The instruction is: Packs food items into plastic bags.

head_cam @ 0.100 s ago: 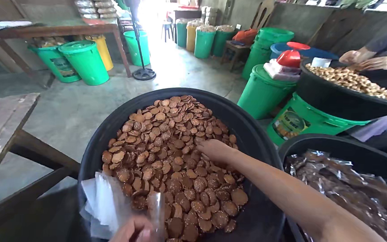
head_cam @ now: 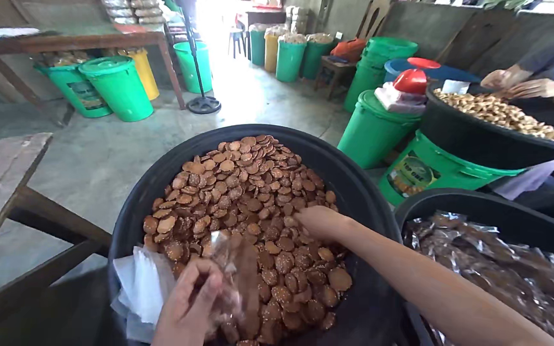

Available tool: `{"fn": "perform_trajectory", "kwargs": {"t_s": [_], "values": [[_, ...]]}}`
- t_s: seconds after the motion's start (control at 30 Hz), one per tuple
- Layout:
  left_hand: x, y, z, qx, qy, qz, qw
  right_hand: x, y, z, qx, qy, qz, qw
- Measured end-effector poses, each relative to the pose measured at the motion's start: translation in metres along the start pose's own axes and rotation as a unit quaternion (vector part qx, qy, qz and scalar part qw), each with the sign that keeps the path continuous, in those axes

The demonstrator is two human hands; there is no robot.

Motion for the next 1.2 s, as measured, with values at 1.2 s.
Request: {"fn": "perform_trajectory", "kwargs": {"t_s": [1.2], "values": [[-0.065, 0.124, -0.029, -0.038, 0.455, 0.002, 0.89, 0.019, 0.01, -0.007, 0.079, 0.231, -0.138, 0.96]]}}
Point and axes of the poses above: each hand's wrist, its own y-axis towards the middle knuckle, its own x-axis out of the back of the hand, z = x × y, the point moved 10 cm from there along y, towards the middle knuckle, and after that the axes turned 13 degrees about x, right-handed, at the moved point
